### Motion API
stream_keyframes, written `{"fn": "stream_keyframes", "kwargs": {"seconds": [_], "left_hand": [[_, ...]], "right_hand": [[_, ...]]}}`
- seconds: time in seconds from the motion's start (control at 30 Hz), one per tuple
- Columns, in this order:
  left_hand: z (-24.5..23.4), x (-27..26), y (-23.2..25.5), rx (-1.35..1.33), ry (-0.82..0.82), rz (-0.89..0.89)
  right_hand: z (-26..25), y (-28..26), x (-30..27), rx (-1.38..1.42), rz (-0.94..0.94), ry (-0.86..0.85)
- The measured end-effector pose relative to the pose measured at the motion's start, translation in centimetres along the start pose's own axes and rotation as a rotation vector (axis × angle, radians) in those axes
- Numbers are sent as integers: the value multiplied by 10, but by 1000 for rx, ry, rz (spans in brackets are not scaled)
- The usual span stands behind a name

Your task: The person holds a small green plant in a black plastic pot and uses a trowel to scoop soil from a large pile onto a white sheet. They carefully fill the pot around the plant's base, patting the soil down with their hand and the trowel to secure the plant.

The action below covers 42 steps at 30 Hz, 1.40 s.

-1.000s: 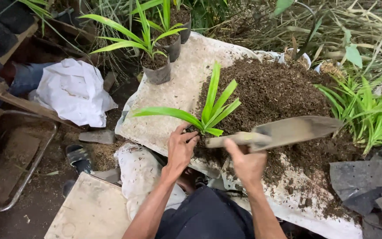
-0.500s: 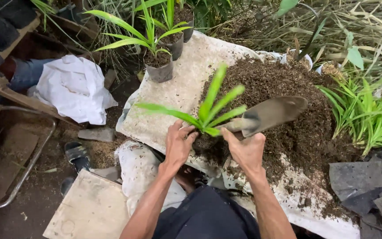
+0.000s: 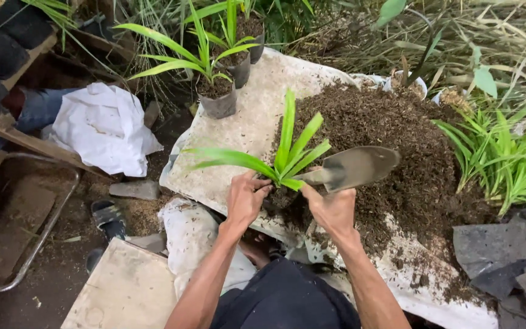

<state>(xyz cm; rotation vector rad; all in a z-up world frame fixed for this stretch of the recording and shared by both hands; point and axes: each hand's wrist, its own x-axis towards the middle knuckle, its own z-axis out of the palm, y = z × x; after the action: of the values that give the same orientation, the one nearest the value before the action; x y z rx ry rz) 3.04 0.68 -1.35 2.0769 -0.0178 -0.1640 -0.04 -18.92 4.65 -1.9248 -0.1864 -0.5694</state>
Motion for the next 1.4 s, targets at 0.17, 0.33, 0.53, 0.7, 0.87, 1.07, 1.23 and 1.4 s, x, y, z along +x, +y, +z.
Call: {"fn": "stream_keyframes", "kwargs": {"seconds": [0.17, 0.33, 0.53, 0.7, 0.87, 1.07, 1.23, 1.4], "left_hand": [[-15, -5, 19, -14, 18, 71], [-2, -7, -7, -6, 26, 100], [0, 2, -20, 15, -3, 114], [-6, -4, 2, -61, 1, 102], [-24, 4, 30, 109, -26, 61], [-5, 13, 7, 78, -33, 64], [-24, 3, 48, -32, -7, 80], [-22, -7, 35, -134, 19, 113]], "right_hand": [[17, -14, -9, 58, -4, -19], [4, 27, -36, 89, -26, -7], [6, 9, -10, -100, 212, 15], [18, -33, 21, 36, 288, 153], [22, 17, 15, 133, 5, 12], [8, 17, -6, -7, -39, 14], [19, -5, -14, 80, -29, 11], [18, -17, -18, 68, 54, -35]]}}
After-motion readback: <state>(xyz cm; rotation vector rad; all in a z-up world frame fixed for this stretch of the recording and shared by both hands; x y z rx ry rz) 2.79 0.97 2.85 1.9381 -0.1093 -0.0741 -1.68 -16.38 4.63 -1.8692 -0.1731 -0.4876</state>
